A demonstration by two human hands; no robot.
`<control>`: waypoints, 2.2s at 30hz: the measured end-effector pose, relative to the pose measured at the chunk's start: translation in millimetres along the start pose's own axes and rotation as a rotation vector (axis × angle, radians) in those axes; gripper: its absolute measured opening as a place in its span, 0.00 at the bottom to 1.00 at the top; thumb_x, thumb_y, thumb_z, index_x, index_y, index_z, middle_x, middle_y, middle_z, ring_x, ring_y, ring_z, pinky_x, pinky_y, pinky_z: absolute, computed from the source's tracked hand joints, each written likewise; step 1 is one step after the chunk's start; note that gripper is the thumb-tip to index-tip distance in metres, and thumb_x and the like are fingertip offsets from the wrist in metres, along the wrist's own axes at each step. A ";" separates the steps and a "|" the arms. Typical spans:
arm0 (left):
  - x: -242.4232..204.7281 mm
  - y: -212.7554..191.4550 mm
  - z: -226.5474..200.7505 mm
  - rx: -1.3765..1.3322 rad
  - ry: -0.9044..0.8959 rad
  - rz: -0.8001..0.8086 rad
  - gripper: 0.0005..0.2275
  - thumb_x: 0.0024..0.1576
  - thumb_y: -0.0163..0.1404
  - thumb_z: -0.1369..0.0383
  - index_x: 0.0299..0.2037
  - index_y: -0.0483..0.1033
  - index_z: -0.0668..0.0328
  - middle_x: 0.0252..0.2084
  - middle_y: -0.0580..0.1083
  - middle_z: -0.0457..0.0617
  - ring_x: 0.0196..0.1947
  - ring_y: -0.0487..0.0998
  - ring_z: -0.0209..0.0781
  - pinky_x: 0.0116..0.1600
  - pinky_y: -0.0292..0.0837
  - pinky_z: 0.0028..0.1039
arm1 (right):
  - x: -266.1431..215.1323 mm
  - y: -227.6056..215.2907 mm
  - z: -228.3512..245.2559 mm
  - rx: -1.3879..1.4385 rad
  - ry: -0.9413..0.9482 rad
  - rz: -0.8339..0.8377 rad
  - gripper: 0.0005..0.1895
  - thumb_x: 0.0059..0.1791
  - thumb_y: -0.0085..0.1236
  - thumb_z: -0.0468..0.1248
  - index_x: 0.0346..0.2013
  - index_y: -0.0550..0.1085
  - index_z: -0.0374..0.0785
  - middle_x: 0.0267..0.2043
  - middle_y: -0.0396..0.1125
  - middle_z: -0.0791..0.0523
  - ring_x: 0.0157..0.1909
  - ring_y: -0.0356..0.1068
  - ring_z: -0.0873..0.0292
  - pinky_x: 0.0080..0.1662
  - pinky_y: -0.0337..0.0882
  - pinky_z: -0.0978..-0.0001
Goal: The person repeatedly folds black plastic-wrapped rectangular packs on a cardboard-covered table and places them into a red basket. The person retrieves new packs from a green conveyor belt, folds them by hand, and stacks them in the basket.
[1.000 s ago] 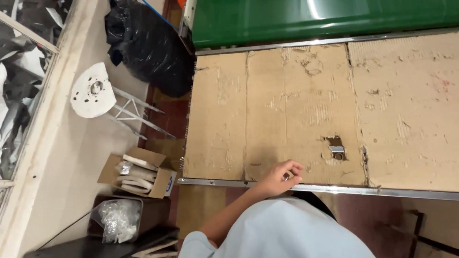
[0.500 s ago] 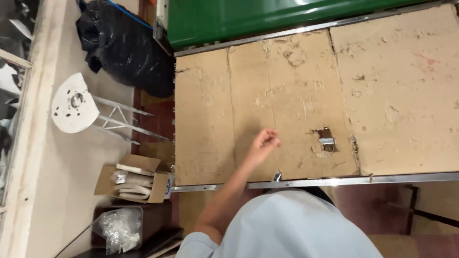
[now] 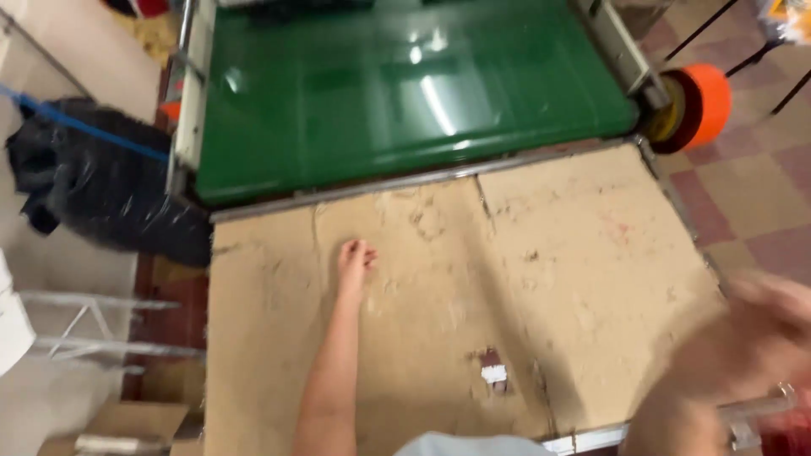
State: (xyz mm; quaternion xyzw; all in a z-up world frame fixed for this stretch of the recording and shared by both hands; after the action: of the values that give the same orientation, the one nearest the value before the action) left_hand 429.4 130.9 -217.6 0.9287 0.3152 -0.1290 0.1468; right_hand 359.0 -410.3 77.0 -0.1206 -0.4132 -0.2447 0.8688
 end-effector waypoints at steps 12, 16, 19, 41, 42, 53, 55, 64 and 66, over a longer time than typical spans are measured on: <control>81.2 49.9 -78.8 -0.362 -0.098 -0.094 0.17 0.61 0.47 0.44 0.45 0.69 0.46 0.46 0.76 0.42 0.51 0.80 0.39 0.55 0.72 0.26 | -76.8 294.4 -254.6 1.102 1.535 0.012 0.49 0.51 0.53 0.62 0.69 0.47 0.30 0.69 0.49 0.39 0.70 0.55 0.38 0.67 0.61 0.43; 85.3 36.5 -77.4 -0.481 -0.104 -0.084 0.20 0.58 0.46 0.40 0.44 0.69 0.44 0.50 0.75 0.41 0.54 0.78 0.38 0.58 0.70 0.27 | -66.3 318.9 -274.8 1.130 1.552 0.040 0.57 0.47 0.57 0.65 0.72 0.41 0.32 0.72 0.45 0.42 0.73 0.52 0.41 0.68 0.58 0.44; 92.4 22.0 -72.7 -0.659 -0.102 -0.016 0.27 0.58 0.46 0.39 0.54 0.65 0.51 0.65 0.67 0.50 0.66 0.68 0.47 0.69 0.60 0.39 | -60.5 330.8 -264.5 1.102 1.516 0.039 0.58 0.46 0.59 0.66 0.74 0.41 0.36 0.75 0.41 0.44 0.76 0.47 0.43 0.69 0.52 0.38; -460.1 -129.3 -173.4 0.064 -0.543 -0.033 0.27 0.51 0.54 0.49 0.53 0.77 0.61 0.57 0.76 0.50 0.64 0.70 0.43 0.71 0.58 0.35 | -296.4 99.7 133.9 1.032 1.853 0.266 0.54 0.36 0.56 0.73 0.61 0.68 0.35 0.66 0.61 0.43 0.70 0.56 0.38 0.69 0.55 0.47; -491.9 -144.6 -185.9 0.757 -0.832 0.081 0.41 0.42 0.55 0.34 0.53 0.78 0.65 0.56 0.77 0.48 0.67 0.66 0.41 0.75 0.47 0.30 | -305.4 101.9 145.2 0.836 1.890 0.280 0.55 0.40 0.51 0.74 0.64 0.66 0.33 0.67 0.61 0.44 0.72 0.53 0.39 0.73 0.50 0.53; -407.1 -247.3 -124.6 1.383 0.299 0.059 0.22 0.62 0.51 0.44 0.43 0.73 0.58 0.37 0.78 0.54 0.42 0.80 0.53 0.45 0.74 0.40 | -378.4 52.3 54.1 0.332 1.322 0.664 0.31 0.47 0.69 0.46 0.59 0.64 0.46 0.46 0.70 0.54 0.46 0.75 0.55 0.44 0.80 0.64; -375.9 -257.7 -86.7 1.481 0.287 -0.090 0.30 0.61 0.49 0.34 0.42 0.72 0.58 0.34 0.77 0.54 0.38 0.81 0.51 0.41 0.76 0.40 | -378.2 50.4 64.9 0.280 1.204 0.693 0.39 0.45 0.73 0.40 0.64 0.58 0.43 0.47 0.70 0.51 0.45 0.76 0.55 0.42 0.81 0.68; -361.8 -277.8 -23.0 1.456 0.130 -0.363 0.29 0.49 0.65 0.49 0.47 0.71 0.67 0.33 0.75 0.57 0.33 0.81 0.54 0.31 0.81 0.44 | -367.9 48.1 116.0 -0.327 0.700 0.856 0.24 0.41 0.74 0.50 0.34 0.66 0.45 0.40 0.65 0.54 0.47 0.71 0.47 0.48 0.72 0.56; -365.7 -279.1 -29.4 1.397 0.142 -0.393 0.29 0.50 0.66 0.53 0.48 0.68 0.68 0.36 0.73 0.56 0.36 0.81 0.56 0.33 0.82 0.47 | -373.7 53.2 111.9 -0.413 0.730 0.944 0.21 0.36 0.75 0.54 0.28 0.73 0.47 0.40 0.64 0.59 0.46 0.73 0.52 0.47 0.74 0.61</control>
State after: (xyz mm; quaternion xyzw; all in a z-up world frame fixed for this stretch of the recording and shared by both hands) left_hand -21.1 152.6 -122.4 0.7382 0.3289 -0.2635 -0.5267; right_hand 111.8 -197.3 -143.3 -0.3638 0.0635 0.0650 0.9270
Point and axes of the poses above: each hand's wrist, its own x-axis towards the middle knuckle, its own y-axis out of the palm, z = x × y, the point moved 2 cm from there along x, towards the middle knuckle
